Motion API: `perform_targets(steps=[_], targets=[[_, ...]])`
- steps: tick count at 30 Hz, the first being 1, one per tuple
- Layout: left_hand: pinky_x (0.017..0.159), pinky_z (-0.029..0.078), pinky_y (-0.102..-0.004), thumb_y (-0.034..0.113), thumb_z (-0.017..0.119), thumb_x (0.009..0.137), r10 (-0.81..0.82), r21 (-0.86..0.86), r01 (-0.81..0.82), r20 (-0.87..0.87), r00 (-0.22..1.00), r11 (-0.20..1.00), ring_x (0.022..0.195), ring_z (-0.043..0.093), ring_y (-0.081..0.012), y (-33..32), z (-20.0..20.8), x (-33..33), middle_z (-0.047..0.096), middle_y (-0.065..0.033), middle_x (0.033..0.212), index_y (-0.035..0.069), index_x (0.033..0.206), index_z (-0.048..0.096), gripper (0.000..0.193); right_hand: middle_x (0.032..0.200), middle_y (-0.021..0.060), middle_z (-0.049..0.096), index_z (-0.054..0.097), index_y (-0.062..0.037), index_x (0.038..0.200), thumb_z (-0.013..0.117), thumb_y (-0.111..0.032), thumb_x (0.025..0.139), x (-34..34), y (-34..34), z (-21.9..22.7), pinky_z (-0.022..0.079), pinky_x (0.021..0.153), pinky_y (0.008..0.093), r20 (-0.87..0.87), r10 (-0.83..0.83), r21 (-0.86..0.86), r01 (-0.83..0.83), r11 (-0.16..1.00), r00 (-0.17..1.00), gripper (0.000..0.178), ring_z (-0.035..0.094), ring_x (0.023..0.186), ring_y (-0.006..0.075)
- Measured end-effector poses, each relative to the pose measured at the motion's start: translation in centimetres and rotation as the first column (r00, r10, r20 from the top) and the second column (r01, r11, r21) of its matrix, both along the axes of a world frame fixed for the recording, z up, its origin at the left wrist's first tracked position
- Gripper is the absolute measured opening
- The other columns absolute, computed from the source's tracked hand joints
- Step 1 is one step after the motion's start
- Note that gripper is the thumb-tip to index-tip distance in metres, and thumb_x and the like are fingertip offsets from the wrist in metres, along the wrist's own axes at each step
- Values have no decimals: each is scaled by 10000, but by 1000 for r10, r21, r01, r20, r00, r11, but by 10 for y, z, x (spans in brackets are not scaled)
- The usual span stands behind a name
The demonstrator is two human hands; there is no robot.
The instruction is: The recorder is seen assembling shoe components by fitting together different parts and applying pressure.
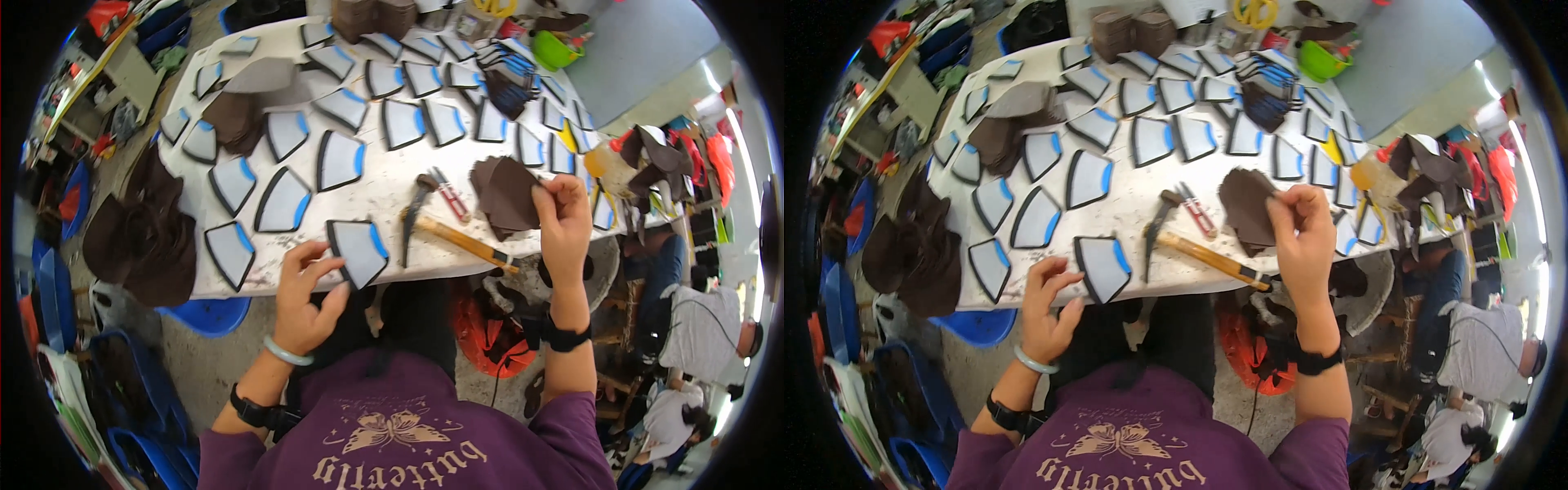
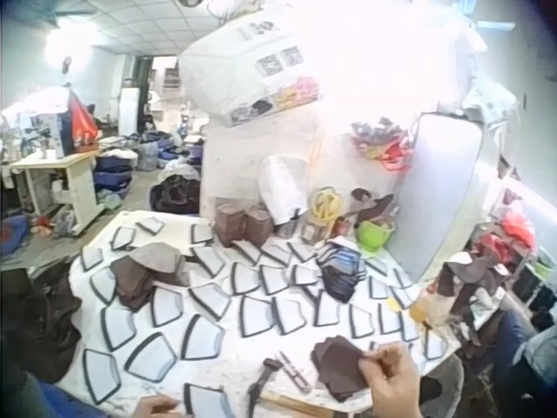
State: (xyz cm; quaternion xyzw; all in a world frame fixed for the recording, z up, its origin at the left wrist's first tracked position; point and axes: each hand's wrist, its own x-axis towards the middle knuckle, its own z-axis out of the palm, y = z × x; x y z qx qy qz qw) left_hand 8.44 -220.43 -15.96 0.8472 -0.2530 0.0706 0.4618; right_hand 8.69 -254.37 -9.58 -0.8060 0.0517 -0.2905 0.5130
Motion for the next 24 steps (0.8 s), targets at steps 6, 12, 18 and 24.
perform_targets(steps=[6,12,18,24], targets=[[697,469,-226,131,723,835,-330,-461,13,-615,716,887,811,626,-94,-27,20,-9,646,-38,956,38,1137,632,329,914,77,675,581,-10,1058,736,-43,816,-40,101,-1,507,723,252,-279,431,140,-408,902,858,289,625,816,109],[688,502,-282,60,688,842,-186,-204,111,-393,900,973,739,649,-180,-14,15,-8,688,-73,835,27,979,694,141,918,98,677,624,28,1011,700,-73,827,-38,106,-25,503,742,267,-550,460,170,-446,879,697,224,634,817,127],[791,484,-357,80,719,773,-86,109,70,146,986,992,932,626,-271,2,-7,15,670,-68,1006,56,935,693,165,1109,81,625,576,18,1158,561,-77,927,-22,87,-62,459,858,259,-354,375,364,-243,899,857,251,577,972,117],[892,438,-377,88,722,757,-129,208,87,196,972,974,1069,590,-267,11,-22,25,641,-61,1112,68,975,680,223,1216,105,570,510,36,1271,511,-81,951,-8,96,-75,396,969,279,-292,320,226,-260,939,901,341,520,1098,143]])
